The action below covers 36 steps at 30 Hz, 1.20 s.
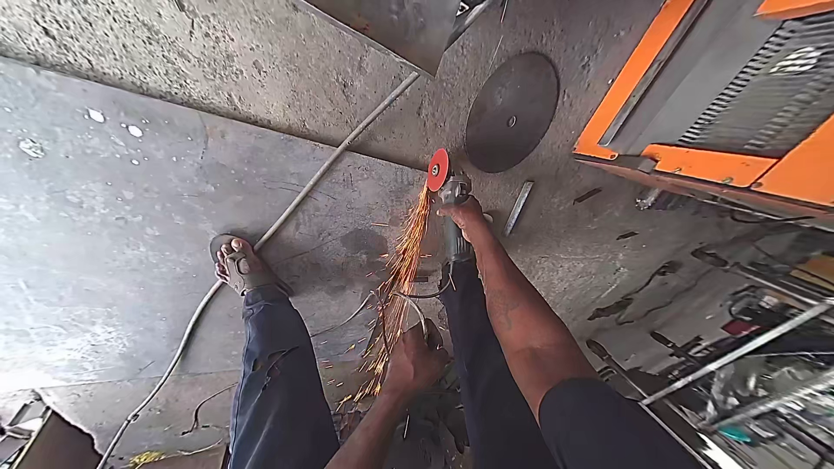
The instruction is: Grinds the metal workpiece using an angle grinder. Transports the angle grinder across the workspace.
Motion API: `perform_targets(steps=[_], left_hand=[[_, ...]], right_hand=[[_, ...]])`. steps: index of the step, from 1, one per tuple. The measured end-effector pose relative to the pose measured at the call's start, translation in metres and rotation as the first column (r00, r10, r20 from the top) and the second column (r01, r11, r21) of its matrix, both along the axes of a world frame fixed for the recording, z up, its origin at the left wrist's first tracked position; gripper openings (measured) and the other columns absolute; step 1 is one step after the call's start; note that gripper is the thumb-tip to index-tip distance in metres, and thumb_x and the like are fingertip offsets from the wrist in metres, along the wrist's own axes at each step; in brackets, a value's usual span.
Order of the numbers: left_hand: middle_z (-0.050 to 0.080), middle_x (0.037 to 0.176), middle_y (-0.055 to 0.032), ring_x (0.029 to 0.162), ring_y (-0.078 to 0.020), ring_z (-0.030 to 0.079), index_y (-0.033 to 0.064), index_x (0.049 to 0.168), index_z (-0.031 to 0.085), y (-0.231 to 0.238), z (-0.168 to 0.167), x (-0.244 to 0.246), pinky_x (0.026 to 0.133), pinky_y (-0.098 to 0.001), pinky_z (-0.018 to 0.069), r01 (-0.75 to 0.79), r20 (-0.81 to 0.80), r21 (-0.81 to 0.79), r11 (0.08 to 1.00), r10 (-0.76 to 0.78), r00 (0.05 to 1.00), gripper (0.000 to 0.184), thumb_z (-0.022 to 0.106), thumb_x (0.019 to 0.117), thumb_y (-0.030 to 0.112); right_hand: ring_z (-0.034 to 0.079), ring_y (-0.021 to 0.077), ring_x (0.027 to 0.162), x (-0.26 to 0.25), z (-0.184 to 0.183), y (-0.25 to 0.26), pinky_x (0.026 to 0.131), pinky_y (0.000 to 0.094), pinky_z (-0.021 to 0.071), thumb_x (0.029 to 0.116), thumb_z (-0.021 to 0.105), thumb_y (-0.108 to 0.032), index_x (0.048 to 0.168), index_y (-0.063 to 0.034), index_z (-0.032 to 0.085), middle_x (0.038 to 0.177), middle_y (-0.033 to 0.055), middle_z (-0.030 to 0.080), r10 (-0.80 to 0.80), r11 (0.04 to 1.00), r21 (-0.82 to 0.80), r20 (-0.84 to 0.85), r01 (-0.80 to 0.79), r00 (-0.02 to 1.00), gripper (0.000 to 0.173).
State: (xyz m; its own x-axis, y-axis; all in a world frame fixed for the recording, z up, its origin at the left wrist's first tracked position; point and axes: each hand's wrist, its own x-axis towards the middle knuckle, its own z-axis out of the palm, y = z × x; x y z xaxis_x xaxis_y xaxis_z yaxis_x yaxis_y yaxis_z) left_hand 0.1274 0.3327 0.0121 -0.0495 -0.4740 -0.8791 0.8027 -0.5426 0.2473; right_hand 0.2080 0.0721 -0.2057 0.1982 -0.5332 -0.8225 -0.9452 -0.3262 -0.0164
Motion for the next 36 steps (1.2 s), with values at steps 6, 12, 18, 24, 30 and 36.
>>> perform_targets(steps=[6, 12, 18, 24, 30, 36], left_hand=[[0.057, 0.073, 0.0001, 0.066, -0.0178, 0.058, 0.0163, 0.093, 0.063, 0.0000, 0.0008, 0.0007, 0.059, -0.0435, 0.0485, -0.010, -0.003, 0.005, 1.000, 0.010, 1.000, 0.014, 0.065, 0.0799, 0.020], [0.059, 0.075, -0.0008, 0.069, -0.0190, 0.060, 0.0160, 0.094, 0.063, 0.0006, 0.0006, 0.0015, 0.062, -0.0456, 0.0501, -0.002, -0.002, 0.009, 1.000, 0.002, 1.000, 0.015, 0.066, 0.0801, 0.021], [0.059, 0.073, -0.0008, 0.066, -0.0185, 0.059, 0.0150, 0.095, 0.064, 0.0005, 0.0003, 0.0007, 0.060, -0.0445, 0.0495, -0.006, 0.003, -0.003, 1.000, 0.006, 1.000, 0.016, 0.065, 0.0798, 0.021], [0.060, 0.075, -0.0013, 0.068, -0.0197, 0.061, 0.0157, 0.096, 0.064, 0.0012, -0.0008, -0.0007, 0.061, -0.0467, 0.0505, -0.010, -0.002, -0.005, 1.000, 0.010, 1.000, 0.018, 0.065, 0.0797, 0.022], [0.061, 0.076, -0.0017, 0.068, -0.0199, 0.061, 0.0155, 0.096, 0.064, 0.0021, -0.0006, -0.0010, 0.061, -0.0466, 0.0509, -0.006, -0.007, -0.001, 1.000, 0.006, 1.000, 0.017, 0.065, 0.0803, 0.022], [0.061, 0.076, -0.0020, 0.070, -0.0205, 0.061, 0.0155, 0.097, 0.064, 0.0028, 0.0002, 0.0013, 0.062, -0.0477, 0.0514, 0.000, -0.010, 0.006, 1.000, 0.000, 1.000, 0.018, 0.066, 0.0806, 0.024]], right_hand=[[0.065, 0.0387, 0.105, 0.0048, -0.0030, -0.0005, 0.089, 0.0616, 0.0533, 0.0639, 0.092, -0.025, 0.124, 0.0025, 0.059, 0.112, 0.0246, 0.066, 0.016, 1.000, -0.022, -0.031, -0.016, 0.999, 0.074], [0.065, 0.0378, 0.107, 0.0076, -0.0014, 0.0050, 0.092, 0.0608, 0.0530, 0.0674, 0.091, -0.021, 0.123, 0.0041, 0.060, 0.114, 0.0250, 0.067, -0.017, 1.000, 0.003, 0.002, 0.017, 1.000, 0.068], [0.065, 0.0356, 0.104, 0.0065, -0.0002, 0.0056, 0.088, 0.0593, 0.0542, 0.0649, 0.090, -0.022, 0.121, 0.0015, 0.061, 0.111, 0.0220, 0.067, -0.036, 0.999, 0.001, -0.012, 0.036, 0.999, 0.068], [0.066, 0.0359, 0.102, 0.0014, -0.0049, 0.0032, 0.086, 0.0587, 0.0550, 0.0642, 0.089, -0.025, 0.121, 0.0013, 0.060, 0.109, 0.0228, 0.067, -0.032, 0.999, 0.008, -0.009, 0.032, 0.999, 0.069], [0.066, 0.0363, 0.103, 0.0041, -0.0017, 0.0055, 0.088, 0.0599, 0.0543, 0.0642, 0.091, -0.023, 0.120, 0.0029, 0.061, 0.109, 0.0233, 0.068, -0.012, 1.000, 0.001, -0.016, 0.012, 1.000, 0.068], [0.066, 0.0367, 0.103, 0.0020, -0.0005, 0.0074, 0.088, 0.0599, 0.0537, 0.0660, 0.090, -0.023, 0.121, 0.0032, 0.060, 0.111, 0.0238, 0.067, -0.017, 1.000, 0.004, -0.010, 0.017, 1.000, 0.068]])
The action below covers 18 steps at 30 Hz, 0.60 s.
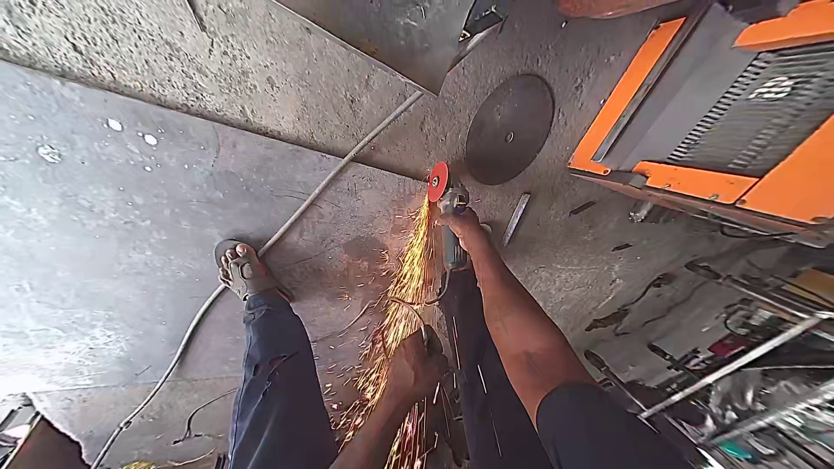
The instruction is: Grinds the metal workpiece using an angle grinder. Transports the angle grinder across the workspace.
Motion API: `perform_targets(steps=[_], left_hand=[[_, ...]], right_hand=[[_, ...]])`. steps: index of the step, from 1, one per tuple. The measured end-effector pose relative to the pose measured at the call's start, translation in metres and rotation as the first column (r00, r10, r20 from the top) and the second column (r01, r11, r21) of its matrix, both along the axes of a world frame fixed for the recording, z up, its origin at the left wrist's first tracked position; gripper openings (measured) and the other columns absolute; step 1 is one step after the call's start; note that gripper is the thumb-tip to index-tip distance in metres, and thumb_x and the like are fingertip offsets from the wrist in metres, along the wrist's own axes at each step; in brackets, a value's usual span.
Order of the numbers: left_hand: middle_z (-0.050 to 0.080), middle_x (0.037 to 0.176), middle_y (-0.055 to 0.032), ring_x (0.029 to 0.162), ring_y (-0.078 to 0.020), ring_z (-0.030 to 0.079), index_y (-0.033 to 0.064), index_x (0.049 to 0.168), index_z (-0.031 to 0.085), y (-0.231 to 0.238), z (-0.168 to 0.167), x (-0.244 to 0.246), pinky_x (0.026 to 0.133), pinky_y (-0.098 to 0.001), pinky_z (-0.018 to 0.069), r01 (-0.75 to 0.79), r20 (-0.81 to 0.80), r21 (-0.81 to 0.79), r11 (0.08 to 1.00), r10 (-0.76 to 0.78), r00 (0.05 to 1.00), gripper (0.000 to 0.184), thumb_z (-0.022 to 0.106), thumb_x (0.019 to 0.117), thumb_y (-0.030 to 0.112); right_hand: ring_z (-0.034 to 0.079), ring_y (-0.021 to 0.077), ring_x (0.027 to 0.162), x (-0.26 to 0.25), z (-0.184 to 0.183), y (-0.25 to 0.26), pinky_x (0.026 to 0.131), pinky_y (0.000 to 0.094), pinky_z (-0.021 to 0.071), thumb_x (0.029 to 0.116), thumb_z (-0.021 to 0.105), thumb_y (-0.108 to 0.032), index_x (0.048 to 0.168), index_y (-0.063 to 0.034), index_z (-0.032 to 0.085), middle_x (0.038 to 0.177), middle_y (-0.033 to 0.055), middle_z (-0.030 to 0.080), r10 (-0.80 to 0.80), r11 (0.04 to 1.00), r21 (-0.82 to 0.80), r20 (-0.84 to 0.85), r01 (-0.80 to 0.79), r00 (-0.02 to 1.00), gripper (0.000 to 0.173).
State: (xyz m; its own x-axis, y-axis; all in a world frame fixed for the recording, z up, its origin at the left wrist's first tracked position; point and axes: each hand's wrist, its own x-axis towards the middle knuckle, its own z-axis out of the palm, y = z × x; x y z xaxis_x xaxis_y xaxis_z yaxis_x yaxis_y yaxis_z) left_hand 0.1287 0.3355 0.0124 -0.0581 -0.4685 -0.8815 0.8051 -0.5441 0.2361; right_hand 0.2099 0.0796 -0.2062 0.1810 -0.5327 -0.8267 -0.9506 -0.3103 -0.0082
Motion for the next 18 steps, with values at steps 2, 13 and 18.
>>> perform_targets(steps=[2, 13, 18], left_hand=[[0.062, 0.077, -0.0028, 0.071, -0.0213, 0.062, 0.0149, 0.098, 0.064, 0.0003, -0.0001, -0.0002, 0.063, -0.0486, 0.0518, 0.003, 0.000, -0.004, 1.000, -0.003, 1.000, 0.019, 0.066, 0.0816, 0.024], [0.059, 0.074, -0.0018, 0.069, -0.0204, 0.060, 0.0156, 0.094, 0.063, 0.0011, 0.0012, 0.0040, 0.061, -0.0467, 0.0504, -0.003, 0.018, 0.004, 1.000, 0.003, 1.000, 0.016, 0.065, 0.0800, 0.022], [0.061, 0.076, -0.0019, 0.070, -0.0203, 0.061, 0.0151, 0.096, 0.064, 0.0013, 0.0015, 0.0041, 0.063, -0.0472, 0.0514, -0.004, 0.016, 0.004, 1.000, 0.004, 1.000, 0.016, 0.066, 0.0810, 0.022]], right_hand=[[0.066, 0.0362, 0.105, -0.0002, -0.0012, 0.0007, 0.090, 0.0596, 0.0541, 0.0661, 0.091, -0.021, 0.123, 0.0022, 0.061, 0.113, 0.0230, 0.068, -0.021, 1.000, 0.004, -0.002, 0.021, 1.000, 0.068], [0.065, 0.0363, 0.104, 0.0040, 0.0054, 0.0063, 0.089, 0.0592, 0.0529, 0.0668, 0.090, -0.022, 0.122, 0.0026, 0.061, 0.111, 0.0233, 0.066, -0.007, 1.000, -0.020, -0.042, 0.007, 0.999, 0.067], [0.064, 0.0368, 0.108, 0.0036, 0.0048, 0.0064, 0.093, 0.0598, 0.0520, 0.0689, 0.090, -0.021, 0.122, 0.0037, 0.061, 0.114, 0.0240, 0.066, 0.009, 1.000, -0.016, -0.033, -0.009, 0.999, 0.066]])
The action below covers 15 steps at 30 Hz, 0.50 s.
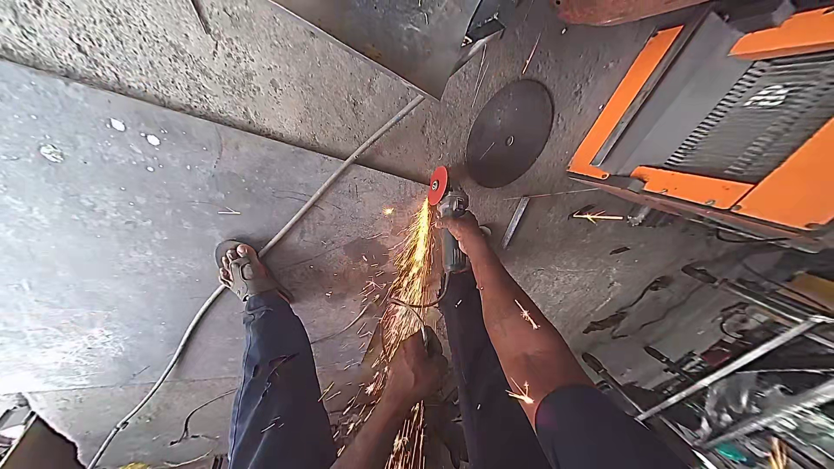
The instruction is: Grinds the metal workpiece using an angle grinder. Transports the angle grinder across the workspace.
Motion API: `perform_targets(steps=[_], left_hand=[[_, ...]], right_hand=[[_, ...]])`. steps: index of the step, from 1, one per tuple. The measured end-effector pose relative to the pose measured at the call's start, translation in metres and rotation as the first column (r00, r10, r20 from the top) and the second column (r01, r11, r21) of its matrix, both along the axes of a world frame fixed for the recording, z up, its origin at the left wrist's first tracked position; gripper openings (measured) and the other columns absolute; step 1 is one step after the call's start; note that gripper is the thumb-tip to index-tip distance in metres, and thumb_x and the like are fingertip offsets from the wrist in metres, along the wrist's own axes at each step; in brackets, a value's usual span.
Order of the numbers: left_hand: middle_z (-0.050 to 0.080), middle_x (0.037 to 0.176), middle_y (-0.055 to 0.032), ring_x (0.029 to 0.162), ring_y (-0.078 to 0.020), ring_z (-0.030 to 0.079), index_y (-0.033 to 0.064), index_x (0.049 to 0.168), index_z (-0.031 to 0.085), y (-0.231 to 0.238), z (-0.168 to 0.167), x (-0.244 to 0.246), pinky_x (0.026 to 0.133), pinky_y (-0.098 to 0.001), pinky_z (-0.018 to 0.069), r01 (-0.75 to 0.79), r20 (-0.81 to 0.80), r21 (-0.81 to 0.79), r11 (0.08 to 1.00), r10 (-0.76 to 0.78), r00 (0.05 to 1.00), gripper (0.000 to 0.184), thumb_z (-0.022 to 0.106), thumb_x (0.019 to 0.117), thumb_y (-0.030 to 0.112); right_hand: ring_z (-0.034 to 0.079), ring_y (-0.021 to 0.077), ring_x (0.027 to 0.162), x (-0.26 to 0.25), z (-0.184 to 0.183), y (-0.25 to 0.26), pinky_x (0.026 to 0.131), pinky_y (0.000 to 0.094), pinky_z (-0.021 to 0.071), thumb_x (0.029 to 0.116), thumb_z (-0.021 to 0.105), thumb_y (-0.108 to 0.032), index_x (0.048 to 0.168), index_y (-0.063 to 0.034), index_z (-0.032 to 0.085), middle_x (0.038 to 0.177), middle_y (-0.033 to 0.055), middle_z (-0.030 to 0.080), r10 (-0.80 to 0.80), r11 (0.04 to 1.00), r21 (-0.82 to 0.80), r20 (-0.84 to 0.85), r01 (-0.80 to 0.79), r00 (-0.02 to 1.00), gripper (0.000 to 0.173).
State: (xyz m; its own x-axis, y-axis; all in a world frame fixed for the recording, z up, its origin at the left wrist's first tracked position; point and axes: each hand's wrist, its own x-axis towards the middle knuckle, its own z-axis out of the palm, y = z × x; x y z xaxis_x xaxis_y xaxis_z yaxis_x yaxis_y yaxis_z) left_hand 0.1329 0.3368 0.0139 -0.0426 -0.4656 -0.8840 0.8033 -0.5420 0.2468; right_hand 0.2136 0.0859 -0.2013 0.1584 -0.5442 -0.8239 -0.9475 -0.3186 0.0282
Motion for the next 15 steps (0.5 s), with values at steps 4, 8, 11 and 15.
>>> perform_targets(steps=[4, 8, 11, 15], left_hand=[[0.061, 0.077, -0.0025, 0.071, -0.0215, 0.062, 0.0153, 0.096, 0.064, -0.0001, 0.0005, 0.0028, 0.063, -0.0487, 0.0511, 0.023, -0.003, 0.002, 1.000, -0.023, 1.000, 0.017, 0.065, 0.0809, 0.023], [0.062, 0.079, -0.0033, 0.072, -0.0217, 0.063, 0.0154, 0.098, 0.064, -0.0001, 0.0011, 0.0028, 0.064, -0.0487, 0.0523, 0.020, -0.013, 0.010, 1.000, -0.019, 1.000, 0.018, 0.065, 0.0813, 0.023], [0.062, 0.078, -0.0029, 0.073, -0.0216, 0.063, 0.0156, 0.098, 0.065, 0.0001, 0.0014, 0.0039, 0.064, -0.0492, 0.0522, 0.028, -0.008, 0.018, 0.999, -0.028, 1.000, 0.018, 0.066, 0.0813, 0.023], [0.062, 0.077, -0.0020, 0.071, -0.0208, 0.062, 0.0160, 0.098, 0.065, 0.0004, 0.0010, 0.0027, 0.063, -0.0479, 0.0517, 0.009, -0.009, 0.008, 1.000, -0.009, 1.000, 0.018, 0.066, 0.0817, 0.022]], right_hand=[[0.064, 0.0383, 0.108, -0.0020, 0.0007, -0.0001, 0.092, 0.0605, 0.0521, 0.0694, 0.091, -0.023, 0.124, 0.0035, 0.060, 0.114, 0.0245, 0.066, -0.005, 1.000, -0.003, -0.017, 0.005, 1.000, 0.068], [0.064, 0.0384, 0.107, -0.0044, -0.0020, -0.0010, 0.091, 0.0619, 0.0516, 0.0673, 0.091, -0.024, 0.121, 0.0039, 0.062, 0.112, 0.0247, 0.067, 0.009, 1.000, -0.013, -0.034, -0.009, 0.999, 0.067], [0.065, 0.0385, 0.106, -0.0056, -0.0023, -0.0006, 0.091, 0.0621, 0.0520, 0.0664, 0.091, -0.024, 0.120, 0.0038, 0.062, 0.112, 0.0248, 0.067, 0.013, 1.000, -0.013, -0.027, -0.014, 1.000, 0.067], [0.064, 0.0391, 0.108, -0.0067, -0.0013, 0.0003, 0.092, 0.0616, 0.0519, 0.0660, 0.092, -0.021, 0.121, 0.0049, 0.062, 0.113, 0.0256, 0.067, 0.003, 1.000, -0.002, -0.013, -0.003, 1.000, 0.067]])
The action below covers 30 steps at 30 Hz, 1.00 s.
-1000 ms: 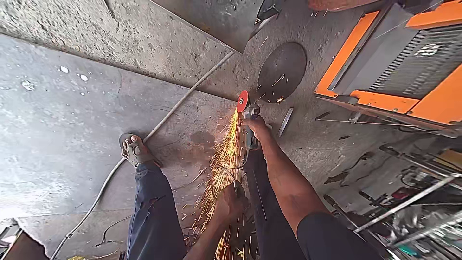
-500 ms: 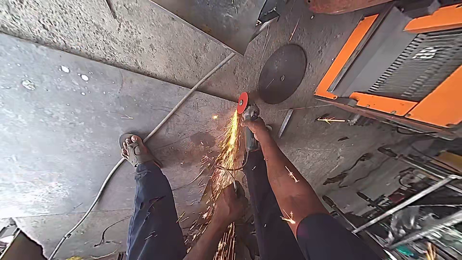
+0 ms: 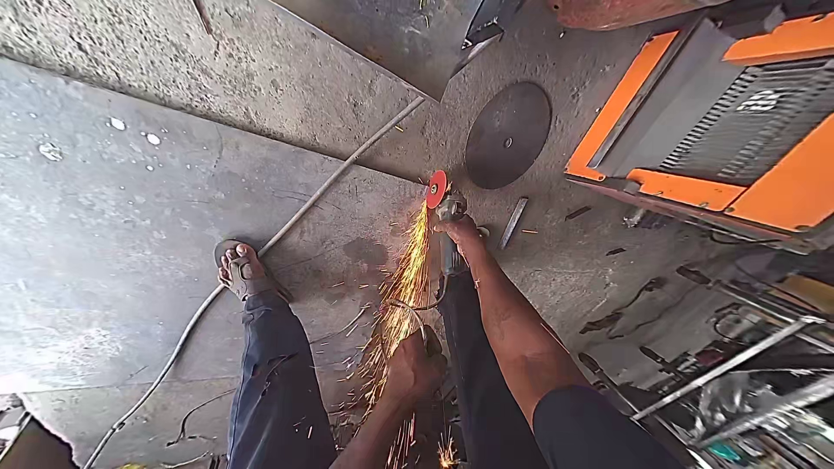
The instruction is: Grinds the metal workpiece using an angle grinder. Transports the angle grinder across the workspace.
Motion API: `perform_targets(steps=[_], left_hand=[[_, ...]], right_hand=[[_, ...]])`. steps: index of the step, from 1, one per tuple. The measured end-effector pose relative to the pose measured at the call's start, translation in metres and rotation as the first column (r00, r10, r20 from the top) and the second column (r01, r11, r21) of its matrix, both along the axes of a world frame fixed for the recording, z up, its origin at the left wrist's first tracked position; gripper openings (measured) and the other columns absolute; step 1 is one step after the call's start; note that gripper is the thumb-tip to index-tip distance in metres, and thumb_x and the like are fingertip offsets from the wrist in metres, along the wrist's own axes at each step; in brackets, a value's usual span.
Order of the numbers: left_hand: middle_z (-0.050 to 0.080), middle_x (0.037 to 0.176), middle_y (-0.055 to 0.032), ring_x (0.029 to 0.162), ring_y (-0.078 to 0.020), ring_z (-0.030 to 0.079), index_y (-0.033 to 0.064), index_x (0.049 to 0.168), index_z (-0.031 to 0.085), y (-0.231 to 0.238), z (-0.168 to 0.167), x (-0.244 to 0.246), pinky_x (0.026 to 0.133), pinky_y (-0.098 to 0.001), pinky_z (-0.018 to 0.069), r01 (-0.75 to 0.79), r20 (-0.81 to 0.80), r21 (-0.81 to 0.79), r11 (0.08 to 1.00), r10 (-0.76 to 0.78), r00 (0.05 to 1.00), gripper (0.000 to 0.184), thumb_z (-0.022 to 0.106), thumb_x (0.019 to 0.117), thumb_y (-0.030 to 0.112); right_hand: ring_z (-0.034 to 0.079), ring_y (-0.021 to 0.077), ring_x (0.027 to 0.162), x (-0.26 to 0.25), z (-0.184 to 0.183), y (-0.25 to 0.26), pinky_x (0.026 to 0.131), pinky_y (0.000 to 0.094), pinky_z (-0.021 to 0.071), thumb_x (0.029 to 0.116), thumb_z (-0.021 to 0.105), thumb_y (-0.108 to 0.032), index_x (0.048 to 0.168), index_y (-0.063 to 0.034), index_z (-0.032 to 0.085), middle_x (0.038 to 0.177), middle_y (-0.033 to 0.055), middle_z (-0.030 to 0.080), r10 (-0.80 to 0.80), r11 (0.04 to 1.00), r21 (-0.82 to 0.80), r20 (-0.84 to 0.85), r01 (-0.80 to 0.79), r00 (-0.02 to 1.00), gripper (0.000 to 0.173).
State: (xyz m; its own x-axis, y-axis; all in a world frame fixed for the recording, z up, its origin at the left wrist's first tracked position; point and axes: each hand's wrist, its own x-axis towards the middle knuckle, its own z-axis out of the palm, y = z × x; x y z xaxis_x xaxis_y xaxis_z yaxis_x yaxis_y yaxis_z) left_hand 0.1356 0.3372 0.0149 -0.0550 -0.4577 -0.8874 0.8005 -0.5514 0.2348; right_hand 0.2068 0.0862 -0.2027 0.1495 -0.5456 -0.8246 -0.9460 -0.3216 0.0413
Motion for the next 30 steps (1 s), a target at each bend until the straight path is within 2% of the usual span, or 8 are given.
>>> perform_targets(steps=[7, 13, 16, 20, 23, 28, 30], left_hand=[[0.061, 0.077, -0.0027, 0.071, -0.0212, 0.062, 0.0148, 0.096, 0.064, 0.000, 0.002, 0.004, 0.064, -0.0478, 0.0510, 0.024, 0.019, -0.006, 1.000, -0.024, 1.000, 0.015, 0.065, 0.0825, 0.022], [0.060, 0.076, -0.0024, 0.070, -0.0207, 0.061, 0.0146, 0.095, 0.064, 0.000, 0.002, 0.006, 0.062, -0.0464, 0.0505, 0.013, 0.017, -0.010, 1.000, -0.013, 1.000, 0.015, 0.065, 0.0819, 0.021], [0.061, 0.076, -0.0026, 0.071, -0.0208, 0.061, 0.0147, 0.095, 0.064, 0.000, 0.002, 0.007, 0.064, -0.0468, 0.0508, 0.014, 0.017, -0.009, 1.000, -0.014, 1.000, 0.015, 0.066, 0.0817, 0.021], [0.061, 0.078, -0.0030, 0.072, -0.0211, 0.062, 0.0149, 0.096, 0.064, -0.001, 0.003, 0.008, 0.065, -0.0475, 0.0512, 0.025, 0.006, -0.006, 1.000, -0.025, 1.000, 0.014, 0.065, 0.0836, 0.021], [0.063, 0.080, -0.0038, 0.075, -0.0220, 0.064, 0.0149, 0.098, 0.064, -0.001, 0.004, 0.012, 0.066, -0.0491, 0.0526, 0.031, -0.016, 0.003, 1.000, -0.031, 0.999, 0.017, 0.065, 0.0829, 0.023], [0.062, 0.079, -0.0041, 0.074, -0.0224, 0.063, 0.0145, 0.097, 0.064, -0.001, 0.002, 0.009, 0.065, -0.0493, 0.0522, -0.001, -0.025, 0.004, 1.000, 0.001, 1.000, 0.016, 0.066, 0.0827, 0.022], [0.062, 0.080, -0.0045, 0.074, -0.0226, 0.063, 0.0139, 0.097, 0.064, -0.001, 0.003, 0.011, 0.065, -0.0489, 0.0520, -0.002, -0.028, 0.002, 1.000, 0.002, 1.000, 0.016, 0.065, 0.0832, 0.021]], right_hand=[[0.065, 0.0357, 0.105, -0.004, -0.001, -0.002, 0.090, 0.0592, 0.0529, 0.0669, 0.091, -0.023, 0.119, 0.0030, 0.062, 0.112, 0.0227, 0.067, 0.013, 1.000, 0.004, 0.009, -0.013, 1.000, 0.065], [0.064, 0.0390, 0.105, -0.001, 0.000, 0.000, 0.089, 0.0622, 0.0522, 0.0642, 0.091, -0.022, 0.118, 0.0046, 0.062, 0.111, 0.0253, 0.067, -0.005, 1.000, -0.007, -0.011, 0.005, 1.000, 0.067], [0.064, 0.0389, 0.108, -0.002, -0.002, -0.002, 0.092, 0.0620, 0.0512, 0.0652, 0.091, -0.023, 0.123, 0.0047, 0.060, 0.113, 0.0252, 0.066, 0.022, 1.000, -0.002, -0.017, -0.022, 1.000, 0.071], [0.065, 0.0380, 0.106, 0.000, 0.001, 0.001, 0.090, 0.0617, 0.0519, 0.0669, 0.090, -0.022, 0.118, 0.0043, 0.063, 0.112, 0.0243, 0.067, 0.007, 1.000, -0.001, -0.015, -0.007, 1.000, 0.064], [0.064, 0.0357, 0.106, 0.001, 0.001, 0.000, 0.091, 0.0585, 0.0526, 0.0670, 0.090, -0.020, 0.120, 0.0032, 0.062, 0.114, 0.0228, 0.067, -0.016, 1.000, 0.011, -0.015, 0.016, 1.000, 0.065], [0.065, 0.0380, 0.104, 0.004, 0.005, 0.004, 0.090, 0.0610, 0.0523, 0.0675, 0.090, -0.023, 0.115, 0.0058, 0.063, 0.110, 0.0249, 0.067, 0.004, 1.000, -0.006, -0.037, -0.004, 0.999, 0.062], [0.064, 0.0389, 0.106, 0.004, 0.004, 0.003, 0.091, 0.0617, 0.0516, 0.0677, 0.091, -0.021, 0.118, 0.0064, 0.062, 0.112, 0.0259, 0.067, -0.007, 1.000, 0.006, -0.035, 0.007, 0.999, 0.064]])
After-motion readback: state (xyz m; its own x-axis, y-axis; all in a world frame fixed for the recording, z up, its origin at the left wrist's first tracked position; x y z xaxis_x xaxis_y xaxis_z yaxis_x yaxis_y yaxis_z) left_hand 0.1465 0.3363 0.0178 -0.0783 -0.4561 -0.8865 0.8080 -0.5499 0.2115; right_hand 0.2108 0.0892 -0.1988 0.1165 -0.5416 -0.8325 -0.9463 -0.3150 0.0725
